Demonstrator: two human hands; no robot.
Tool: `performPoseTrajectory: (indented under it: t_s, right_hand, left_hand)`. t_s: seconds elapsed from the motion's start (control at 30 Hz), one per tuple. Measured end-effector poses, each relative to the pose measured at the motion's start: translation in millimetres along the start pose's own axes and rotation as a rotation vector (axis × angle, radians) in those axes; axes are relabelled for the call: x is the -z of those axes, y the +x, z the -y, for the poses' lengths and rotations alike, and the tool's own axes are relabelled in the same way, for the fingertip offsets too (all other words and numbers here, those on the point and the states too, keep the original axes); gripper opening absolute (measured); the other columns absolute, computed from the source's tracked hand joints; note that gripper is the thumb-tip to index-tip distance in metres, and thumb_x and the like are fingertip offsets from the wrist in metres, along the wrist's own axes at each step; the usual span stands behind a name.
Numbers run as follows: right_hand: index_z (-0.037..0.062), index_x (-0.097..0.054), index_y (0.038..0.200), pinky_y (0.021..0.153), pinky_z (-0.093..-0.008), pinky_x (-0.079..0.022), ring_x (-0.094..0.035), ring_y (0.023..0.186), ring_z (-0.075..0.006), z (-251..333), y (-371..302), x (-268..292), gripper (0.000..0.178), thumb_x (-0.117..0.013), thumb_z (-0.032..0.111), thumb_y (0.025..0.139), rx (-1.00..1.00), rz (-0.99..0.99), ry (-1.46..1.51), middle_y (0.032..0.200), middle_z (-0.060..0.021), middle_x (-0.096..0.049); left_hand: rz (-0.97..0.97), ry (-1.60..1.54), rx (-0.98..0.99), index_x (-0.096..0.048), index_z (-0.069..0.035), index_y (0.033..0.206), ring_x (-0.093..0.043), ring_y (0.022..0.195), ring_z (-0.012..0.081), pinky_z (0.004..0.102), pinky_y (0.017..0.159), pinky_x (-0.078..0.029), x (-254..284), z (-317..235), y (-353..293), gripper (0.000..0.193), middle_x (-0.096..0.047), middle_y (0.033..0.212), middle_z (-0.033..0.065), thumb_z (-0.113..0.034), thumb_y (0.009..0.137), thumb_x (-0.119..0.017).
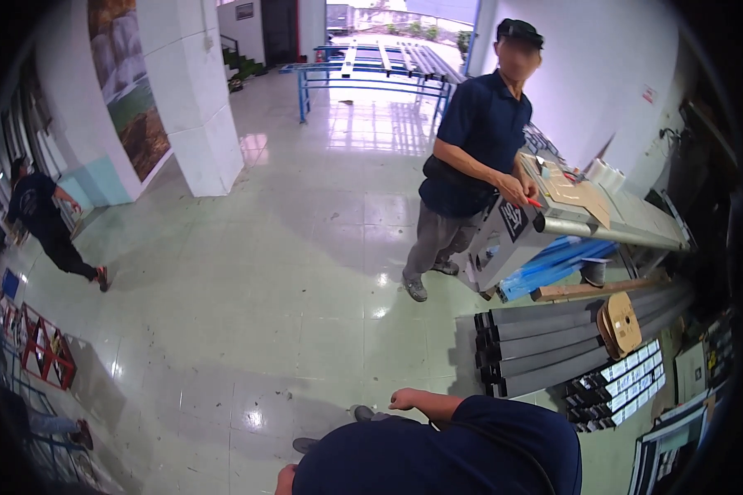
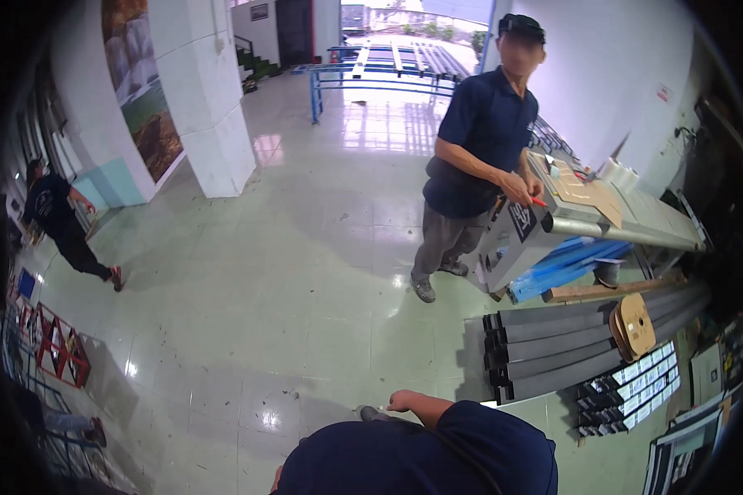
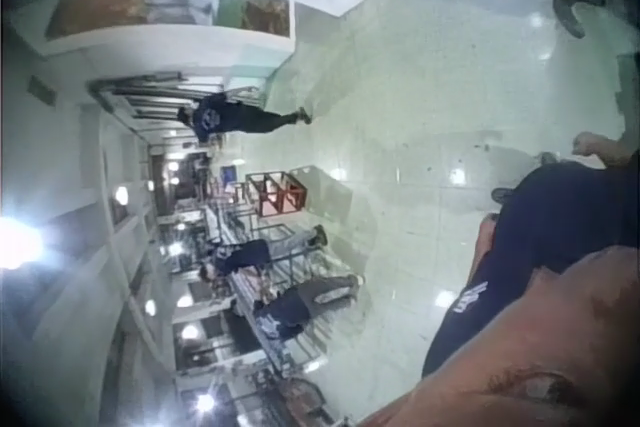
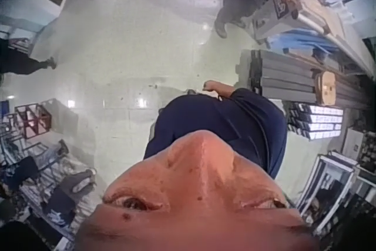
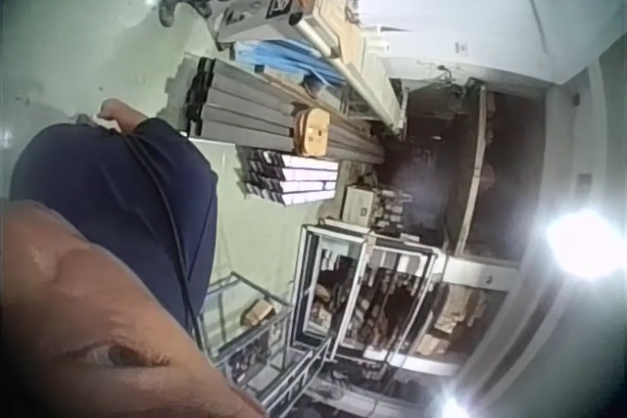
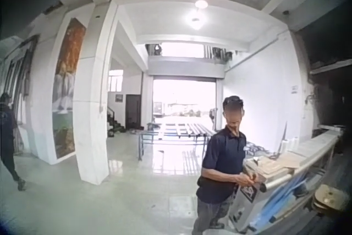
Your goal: The person assembles metal frames by applying gaskets and metal parts to them, using scissors, a clamp, and a measuring tape.
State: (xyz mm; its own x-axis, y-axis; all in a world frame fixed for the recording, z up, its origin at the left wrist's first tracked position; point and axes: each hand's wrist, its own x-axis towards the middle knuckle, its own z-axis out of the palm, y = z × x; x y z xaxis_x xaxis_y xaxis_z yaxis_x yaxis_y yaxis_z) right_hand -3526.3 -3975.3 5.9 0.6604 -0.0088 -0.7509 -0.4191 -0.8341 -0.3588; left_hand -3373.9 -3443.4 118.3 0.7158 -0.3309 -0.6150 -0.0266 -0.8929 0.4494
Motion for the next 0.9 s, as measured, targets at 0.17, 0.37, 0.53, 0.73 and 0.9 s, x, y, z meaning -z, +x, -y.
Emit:
performPoseTrajectory:
  t_s: [0.17, 0.37, 0.53, 0.73, 0.9]
  right_hand:
    - [0.0081, -0.077, 0.129, 0.107, -0.0491, -0.053, -0.068, 0.125, -0.0391, 10.9, 12.4, 9.2, 0.063, -0.063, 0.061, 0.097, 0.007, 0.081, -0.045, 0.131, -0.019, -0.075]
    - [0.0053, -0.081, 0.115, 0.102, -0.0511, -0.056, -0.071, 0.116, -0.0429, 78.6, 41.8, 19.3, 0.059, -0.063, 0.058, 0.096, 0.057, 0.042, -0.089, 0.12, -0.0224, -0.077]
    - [0.0067, -0.081, 0.119, 0.105, -0.0449, -0.055, -0.072, 0.122, -0.0389, 201.5, 82.4, 46.5, 0.058, -0.062, 0.057, 0.096, 0.099, -0.039, -0.041, 0.123, -0.0229, -0.077]
    - [0.0084, -0.08, 0.121, 0.103, -0.0452, -0.056, -0.073, 0.118, -0.0383, 466.5, 176.0, 48.2, 0.055, -0.065, 0.055, 0.097, 0.26, 0.101, -0.228, 0.12, -0.0238, -0.078]
    - [0.0048, -0.075, 0.126, 0.09, -0.0402, -0.058, -0.076, 0.095, -0.0286, 650.1, 306.6, 47.8, 0.054, -0.072, 0.049, 0.096, 0.227, 0.175, -0.124, 0.107, -0.0167, -0.08]
  left_hand:
    - [-0.087, -0.184, 0.179, -0.081, -0.005, 0.113, -0.075, 0.112, 0.0384, 0.0489, 0.101, -0.057, -41.1, 80.1, 13.3, 0.049, -0.08, 0.112, 0.0203, -0.049, 0.096, -0.07]
    - [-0.129, -0.221, 0.236, -0.083, -0.004, 0.101, -0.076, 0.099, 0.04, 0.0514, 0.09, -0.059, -28.3, 180.7, -21.5, 0.046, -0.079, 0.101, 0.0226, -0.046, 0.093, -0.065]
    - [0.045, -0.195, 0.295, -0.083, -0.009, 0.108, -0.074, 0.105, 0.0404, 0.0509, 0.095, -0.057, -16.1, 268.5, -20.9, 0.046, -0.08, 0.109, 0.0179, -0.047, 0.097, -0.059]
    - [-0.221, -0.396, 0.418, -0.082, -0.007, 0.093, -0.075, 0.097, 0.0394, 0.0518, 0.089, -0.058, 48.0, 402.0, -61.2, 0.045, -0.08, 0.095, 0.0189, -0.046, 0.096, -0.06]
    - [-0.379, -0.64, 0.466, -0.079, -0.004, 0.087, -0.074, 0.092, 0.0394, 0.0503, 0.085, -0.058, 148.0, 485.8, -53.1, 0.047, -0.078, 0.089, 0.0191, -0.046, 0.096, -0.06]
